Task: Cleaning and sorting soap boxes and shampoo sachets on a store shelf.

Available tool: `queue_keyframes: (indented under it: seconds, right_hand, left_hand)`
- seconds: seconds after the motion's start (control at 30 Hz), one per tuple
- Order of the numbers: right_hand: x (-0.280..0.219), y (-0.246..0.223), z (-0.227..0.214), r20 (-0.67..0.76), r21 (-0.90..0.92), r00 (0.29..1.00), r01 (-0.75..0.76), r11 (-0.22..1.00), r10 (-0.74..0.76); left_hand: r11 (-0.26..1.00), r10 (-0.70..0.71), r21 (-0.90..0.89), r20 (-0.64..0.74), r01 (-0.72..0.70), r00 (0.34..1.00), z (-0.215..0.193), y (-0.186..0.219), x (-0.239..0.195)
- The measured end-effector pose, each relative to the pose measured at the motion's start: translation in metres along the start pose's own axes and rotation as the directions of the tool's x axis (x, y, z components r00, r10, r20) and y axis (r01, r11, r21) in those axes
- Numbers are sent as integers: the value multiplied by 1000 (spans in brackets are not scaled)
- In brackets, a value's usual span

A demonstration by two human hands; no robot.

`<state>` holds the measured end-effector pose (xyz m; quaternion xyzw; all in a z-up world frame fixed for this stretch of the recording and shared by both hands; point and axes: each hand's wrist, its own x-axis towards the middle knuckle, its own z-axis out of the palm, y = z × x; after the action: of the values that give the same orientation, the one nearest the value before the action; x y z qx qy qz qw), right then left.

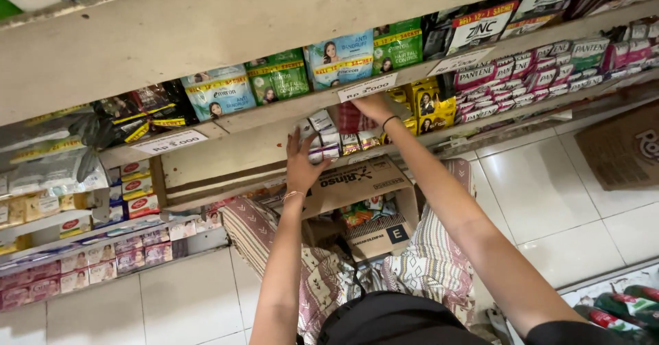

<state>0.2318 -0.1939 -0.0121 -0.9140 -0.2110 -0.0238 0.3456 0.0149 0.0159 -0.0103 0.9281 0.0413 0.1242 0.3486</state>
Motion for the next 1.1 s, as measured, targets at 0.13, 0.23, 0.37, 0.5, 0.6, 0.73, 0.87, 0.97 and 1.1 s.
queue_keyframes:
  seconds: [0.13, 0.23, 0.37, 0.5, 0.6, 0.73, 0.87, 0.97, 1.1]
  right_hand:
    - [-16, -9, -18, 83, -174, 994, -60, 983, 75]
    - [-54, 9, -12, -117, -295, 993, -27, 955, -8]
    - [-95, -8, -34, -53, -379, 991, 96, 921, -125]
    - [-101, -21, -53, -2, 85, 983, -181, 980, 182]
    - [-114, -3, -48, -112, 170, 963, -224, 960, 245]
    - [-162, -39, -81, -228, 390, 933, -175, 904, 279]
    - [-212, -74, -112, -276, 597, 916, -74, 799, 291]
    - [-249, -63, -113, -211, 701, 886, -157, 696, 412]
    - [-295, -30, -109, -180, 782, 843, -190, 594, 507]
  left_hand:
    - [999, 37, 9, -27, -37, 999, 1, -3, 2]
    - [997, -5, -77, -22, 3, 1000, 3, -1, 4]
    - [981, -167, 102, 2, 166, 986, 1, 17, 31]
    - [959, -66, 284, 181, 12, 981, 21, 19, 58]
    - [951, -10, 306, 186, -48, 983, 55, -10, 63]
    - [955, 11, 286, 211, -73, 977, 37, 3, 53]
    - [949, 1, 305, 250, -80, 968, 37, 5, 54]
    - [939, 9, 331, 238, -90, 971, 29, 13, 46]
    - [950, -61, 311, 244, -19, 968, 7, 28, 22]
